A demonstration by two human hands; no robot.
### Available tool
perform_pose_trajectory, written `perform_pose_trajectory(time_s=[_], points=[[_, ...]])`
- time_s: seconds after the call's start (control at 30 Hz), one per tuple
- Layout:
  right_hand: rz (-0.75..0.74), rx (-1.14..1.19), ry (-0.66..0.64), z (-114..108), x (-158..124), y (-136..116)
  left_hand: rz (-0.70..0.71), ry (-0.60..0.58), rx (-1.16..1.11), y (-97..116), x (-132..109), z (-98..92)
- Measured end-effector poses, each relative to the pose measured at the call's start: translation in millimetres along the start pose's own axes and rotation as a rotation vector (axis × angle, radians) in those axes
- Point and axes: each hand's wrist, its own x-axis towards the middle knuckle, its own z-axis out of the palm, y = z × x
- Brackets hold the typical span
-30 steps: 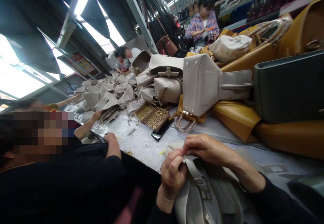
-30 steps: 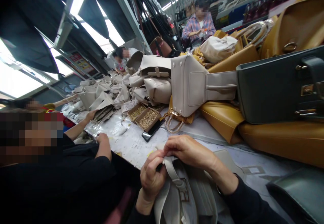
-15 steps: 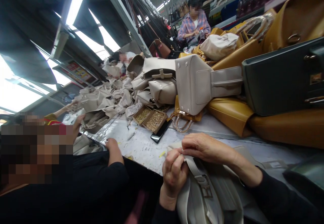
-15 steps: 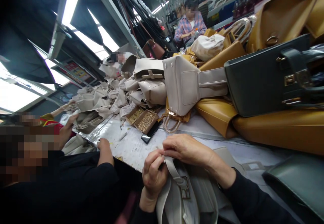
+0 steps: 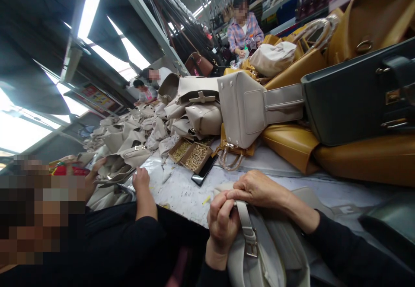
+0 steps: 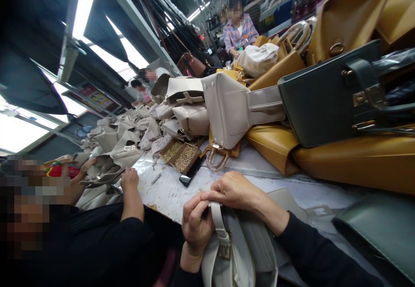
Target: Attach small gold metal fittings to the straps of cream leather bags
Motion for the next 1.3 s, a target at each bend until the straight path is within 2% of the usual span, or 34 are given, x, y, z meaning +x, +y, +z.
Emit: perform_pose_trajectory(time_s=[0.07,0.13,0.27,0.43,0.8,1.03,1.13,1.3], points=[[-0.003,-0.029,0.049,-4,-1,0,-0.016,0.003,-0.014,-1,0,-0.4],[-0.011,0.079,0.078,-10,-2,0,-0.037,0.004,-0.023,-1,1,-0.1],[-0.090,0.451,0.015,-19,-1,6,-0.039,-0.006,-0.038,-1,1,1.0],[-0.100,0.555,-0.029,-18,0,11,-0.037,-0.001,-0.040,-1,1,0.0],[-0.042,0.411,-0.066,-17,0,10,-0.035,-0.016,-0.062,-2,3,0.5],[-0.162,0.173,-0.003,-13,2,2,-0.035,-0.027,-0.037,-2,0,1.1],[-0.160,0.083,0.007,-7,3,-1,-0.015,-0.026,-0.030,-2,-1,1.1],[-0.091,0.127,-0.015,-2,5,3,-0.030,-0.019,-0.038,-2,1,0.0]])
